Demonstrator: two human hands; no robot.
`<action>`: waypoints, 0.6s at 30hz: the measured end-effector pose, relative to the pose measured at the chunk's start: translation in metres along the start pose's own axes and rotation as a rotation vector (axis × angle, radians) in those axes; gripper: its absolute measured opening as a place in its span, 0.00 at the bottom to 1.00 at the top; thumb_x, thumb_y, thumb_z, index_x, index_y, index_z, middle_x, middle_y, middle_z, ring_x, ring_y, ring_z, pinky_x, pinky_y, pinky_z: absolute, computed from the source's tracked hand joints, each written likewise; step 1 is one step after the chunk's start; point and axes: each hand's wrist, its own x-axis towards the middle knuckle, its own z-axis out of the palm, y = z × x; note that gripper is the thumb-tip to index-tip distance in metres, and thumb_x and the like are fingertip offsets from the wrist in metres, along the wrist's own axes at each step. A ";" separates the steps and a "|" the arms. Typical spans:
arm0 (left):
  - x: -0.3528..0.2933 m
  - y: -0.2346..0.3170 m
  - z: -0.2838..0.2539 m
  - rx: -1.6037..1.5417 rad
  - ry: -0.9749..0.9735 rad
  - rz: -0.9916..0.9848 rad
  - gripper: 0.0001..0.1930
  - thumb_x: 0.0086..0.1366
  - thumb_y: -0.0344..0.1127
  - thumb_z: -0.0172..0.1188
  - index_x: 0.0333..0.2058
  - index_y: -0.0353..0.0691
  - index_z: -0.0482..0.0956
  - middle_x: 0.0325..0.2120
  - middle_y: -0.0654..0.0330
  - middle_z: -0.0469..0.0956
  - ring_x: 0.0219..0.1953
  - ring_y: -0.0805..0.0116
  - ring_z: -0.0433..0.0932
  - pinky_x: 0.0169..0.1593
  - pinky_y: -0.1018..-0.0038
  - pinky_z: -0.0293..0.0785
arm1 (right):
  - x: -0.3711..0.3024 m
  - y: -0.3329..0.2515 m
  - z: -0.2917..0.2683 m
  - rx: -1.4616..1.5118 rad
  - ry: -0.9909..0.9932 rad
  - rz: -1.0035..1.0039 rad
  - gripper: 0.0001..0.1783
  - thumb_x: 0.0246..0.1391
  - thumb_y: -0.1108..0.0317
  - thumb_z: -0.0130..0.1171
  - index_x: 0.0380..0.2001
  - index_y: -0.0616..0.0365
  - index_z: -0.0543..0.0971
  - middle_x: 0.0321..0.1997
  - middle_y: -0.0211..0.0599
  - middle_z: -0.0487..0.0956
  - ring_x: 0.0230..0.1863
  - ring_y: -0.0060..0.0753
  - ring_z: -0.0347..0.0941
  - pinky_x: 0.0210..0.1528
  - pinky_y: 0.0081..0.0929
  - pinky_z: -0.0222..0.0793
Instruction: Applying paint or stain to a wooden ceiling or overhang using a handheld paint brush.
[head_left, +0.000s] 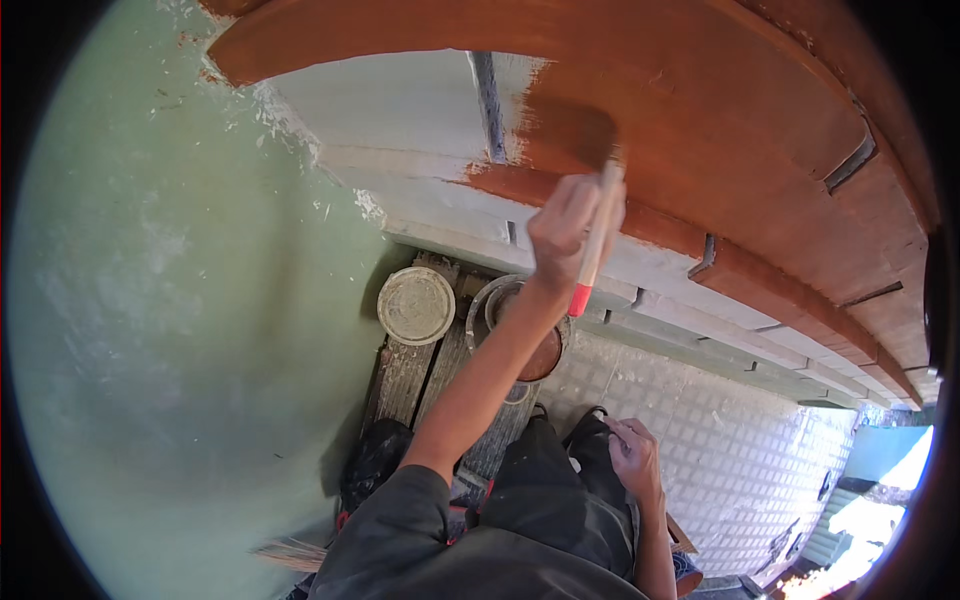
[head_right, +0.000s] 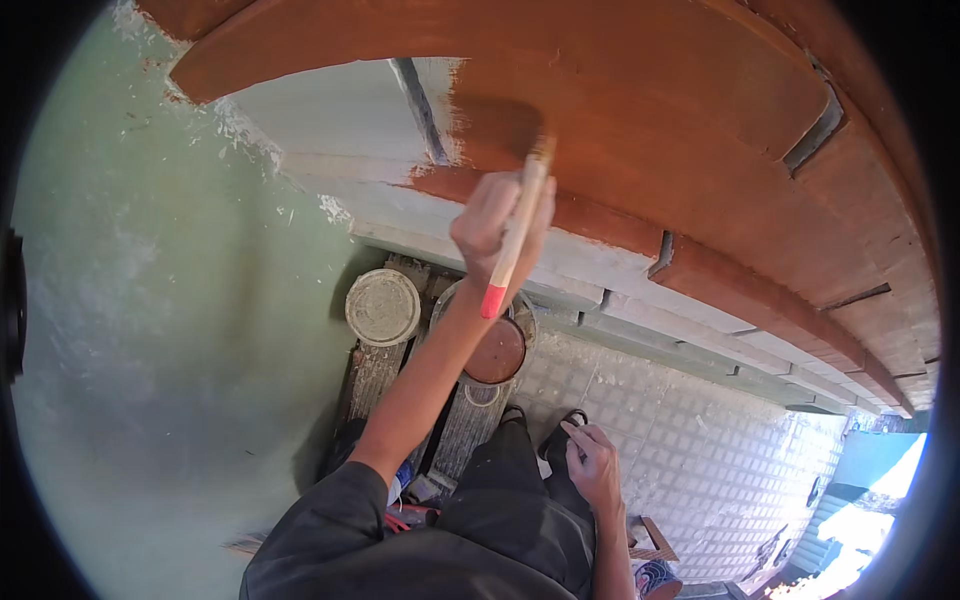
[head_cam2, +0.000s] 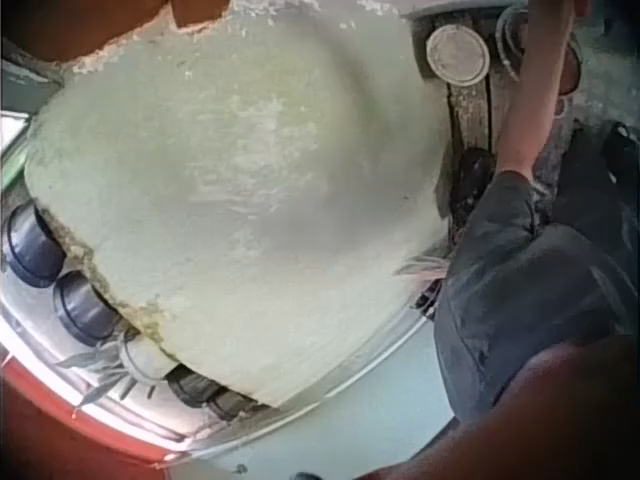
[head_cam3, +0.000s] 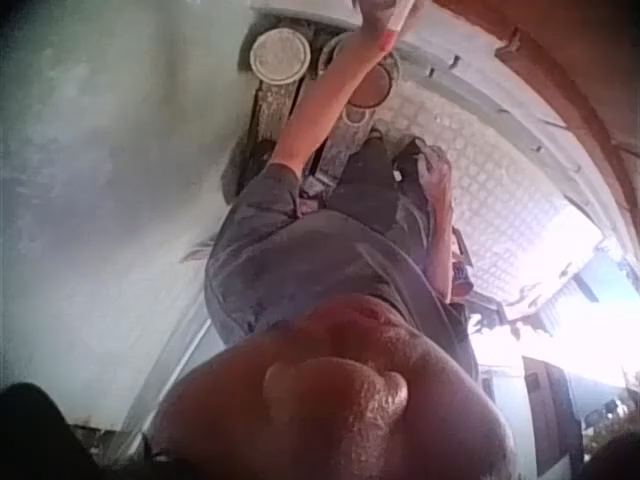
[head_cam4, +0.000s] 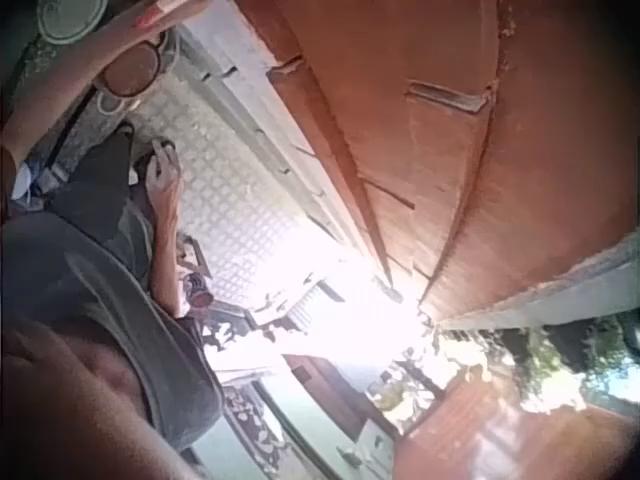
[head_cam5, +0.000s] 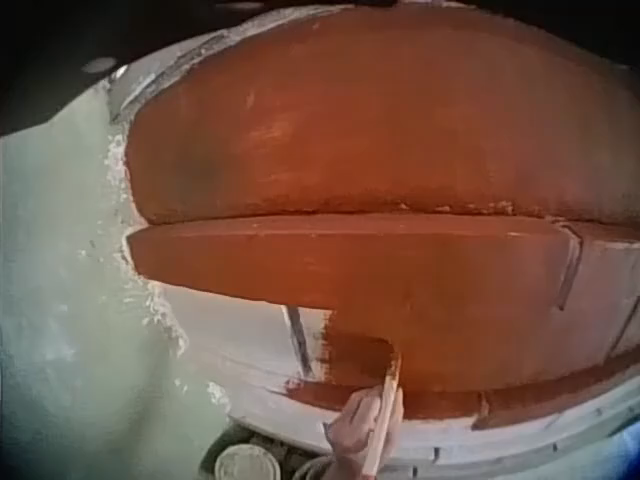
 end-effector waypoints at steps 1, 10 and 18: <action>0.001 0.009 0.002 -0.127 -0.012 0.008 0.08 0.58 0.33 0.72 0.30 0.37 0.82 0.25 0.55 0.82 0.25 0.61 0.82 0.30 0.64 0.78 | -0.001 -0.004 -0.001 0.003 0.012 0.029 0.18 0.55 0.78 0.58 0.49 0.59 0.85 0.40 0.46 0.82 0.32 0.39 0.80 0.37 0.31 0.76; 0.037 -0.045 -0.049 0.149 0.095 -0.043 0.09 0.60 0.24 0.69 0.26 0.33 0.76 0.20 0.57 0.74 0.22 0.69 0.70 0.27 0.70 0.68 | -0.003 0.005 -0.014 0.007 0.038 0.046 0.17 0.55 0.78 0.58 0.48 0.60 0.85 0.39 0.45 0.81 0.30 0.38 0.79 0.36 0.29 0.75; 0.031 -0.025 -0.050 0.208 0.212 -0.035 0.07 0.60 0.23 0.67 0.28 0.35 0.76 0.23 0.54 0.74 0.24 0.57 0.75 0.28 0.65 0.73 | -0.014 0.014 -0.023 0.032 0.077 0.095 0.17 0.55 0.78 0.58 0.48 0.60 0.85 0.40 0.44 0.82 0.29 0.37 0.79 0.35 0.29 0.75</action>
